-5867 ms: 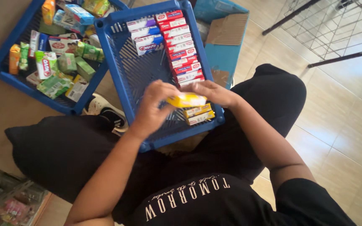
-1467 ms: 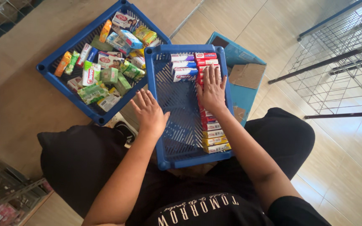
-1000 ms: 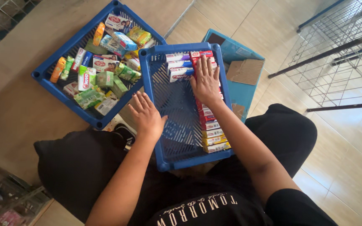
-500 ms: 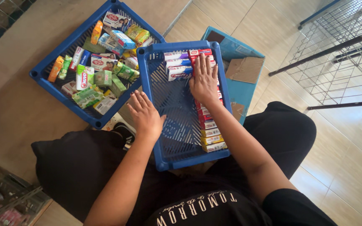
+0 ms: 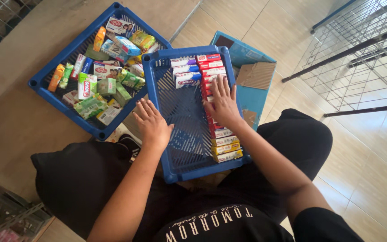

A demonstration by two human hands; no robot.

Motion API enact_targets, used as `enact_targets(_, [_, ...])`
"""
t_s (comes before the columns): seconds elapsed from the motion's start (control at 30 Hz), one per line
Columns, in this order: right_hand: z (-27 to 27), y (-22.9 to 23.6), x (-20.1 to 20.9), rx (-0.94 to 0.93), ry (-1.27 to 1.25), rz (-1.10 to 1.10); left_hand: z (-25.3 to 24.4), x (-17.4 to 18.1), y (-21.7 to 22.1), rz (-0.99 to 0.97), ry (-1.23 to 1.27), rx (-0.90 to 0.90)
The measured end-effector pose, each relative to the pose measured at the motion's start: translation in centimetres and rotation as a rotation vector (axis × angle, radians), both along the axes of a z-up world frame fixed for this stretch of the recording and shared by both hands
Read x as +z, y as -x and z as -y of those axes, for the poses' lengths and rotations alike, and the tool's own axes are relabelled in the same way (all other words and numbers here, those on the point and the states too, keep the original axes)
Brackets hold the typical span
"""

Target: The person sits on the floor and organizes small packaged items from one blue basket into another, arranging them by type and color. The person handles multiple boxes and packets, placing them neatly in rows within the second basket.

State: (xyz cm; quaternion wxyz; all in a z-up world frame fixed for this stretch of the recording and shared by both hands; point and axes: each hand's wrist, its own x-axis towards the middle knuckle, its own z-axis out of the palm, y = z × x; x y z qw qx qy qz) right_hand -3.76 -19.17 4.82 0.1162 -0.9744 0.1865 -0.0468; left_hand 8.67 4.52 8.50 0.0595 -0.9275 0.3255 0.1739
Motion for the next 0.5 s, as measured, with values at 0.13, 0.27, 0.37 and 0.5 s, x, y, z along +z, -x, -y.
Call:
enact_targets(0.13, [-0.6, 0.4, -1.2, 0.011, 0.049, 0.03, 0.2, 0.0, 0.0, 0.018, -0.031, -0.009])
enact_targets(0.27, [-0.1, 0.2, -1.0, 0.026, 0.019, 0.027, 0.4, 0.1, 0.1, 0.004, -0.022, 0.01])
enact_targets(0.37, [-0.3, 0.5, 0.0, 0.028, -0.072, -0.003, 0.0, -0.2, -0.1, -0.024, 0.084, 0.056])
enact_targets(0.5, [-1.5, 2.6, 2.9, 0.144, -0.048, -0.015, -0.9, -0.7, -0.9, -0.183, 0.381, 0.163])
